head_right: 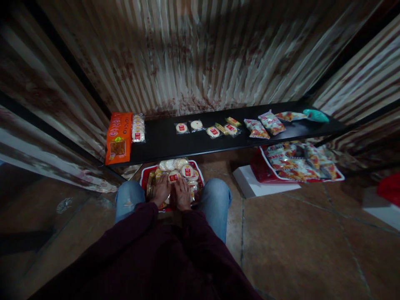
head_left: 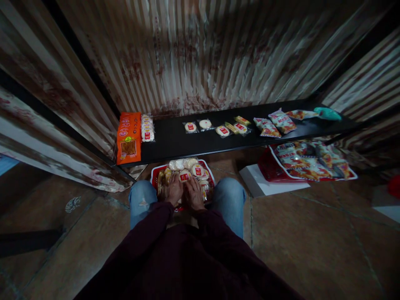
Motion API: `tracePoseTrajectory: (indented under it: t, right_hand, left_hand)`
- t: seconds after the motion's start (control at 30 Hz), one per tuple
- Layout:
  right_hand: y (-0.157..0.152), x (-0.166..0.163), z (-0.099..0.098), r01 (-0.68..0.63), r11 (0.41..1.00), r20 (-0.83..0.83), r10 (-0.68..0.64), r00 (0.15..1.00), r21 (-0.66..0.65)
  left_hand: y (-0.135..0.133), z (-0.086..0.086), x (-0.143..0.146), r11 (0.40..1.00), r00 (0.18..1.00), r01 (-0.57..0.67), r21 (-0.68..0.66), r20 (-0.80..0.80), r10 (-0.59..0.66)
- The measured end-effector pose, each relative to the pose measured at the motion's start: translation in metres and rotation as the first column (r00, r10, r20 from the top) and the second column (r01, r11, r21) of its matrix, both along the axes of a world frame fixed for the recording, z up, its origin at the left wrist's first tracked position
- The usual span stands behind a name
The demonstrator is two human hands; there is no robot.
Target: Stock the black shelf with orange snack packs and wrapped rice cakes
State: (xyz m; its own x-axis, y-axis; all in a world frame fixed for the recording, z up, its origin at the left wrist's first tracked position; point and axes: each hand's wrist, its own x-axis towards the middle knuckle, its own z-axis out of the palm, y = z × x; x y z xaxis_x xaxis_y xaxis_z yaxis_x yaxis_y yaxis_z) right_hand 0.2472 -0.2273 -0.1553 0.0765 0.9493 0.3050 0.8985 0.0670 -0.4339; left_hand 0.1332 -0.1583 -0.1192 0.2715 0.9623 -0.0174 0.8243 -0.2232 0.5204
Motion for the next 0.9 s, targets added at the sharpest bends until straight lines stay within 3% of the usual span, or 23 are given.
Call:
tracePoseTrajectory:
  t: [0.23,0.5,0.67,0.77,0.9]
  right_hand:
    - [0.0,0.003,-0.011,0.004,1.0,-0.007,-0.004,1.0,0.004]
    - [-0.002,0.001,-0.008,-0.011,1.0,-0.046,0.01,0.999,-0.008]
    - [0.0,0.001,0.002,0.044,0.999,-0.041,-0.044,0.998,0.015]
    - [0.003,0.002,0.005,0.079,0.997,-0.052,-0.077,0.996,0.022]
    - [0.01,0.003,0.004,0.063,0.996,-0.095,-0.057,0.994,0.064]
  left_hand:
    - [0.022,0.015,0.012,0.996,0.994,0.052,-0.078,-0.092,-0.059]
    - [0.03,0.021,0.001,0.999,0.995,0.046,-0.007,-0.087,-0.047]
    - [0.026,0.02,-0.014,0.993,0.99,-0.117,-0.022,0.076,0.118]
    - [0.026,0.023,-0.019,0.952,0.92,-0.269,-0.144,0.256,0.298]
    - [0.024,0.026,-0.02,0.871,0.694,-0.358,-0.336,0.528,0.489]
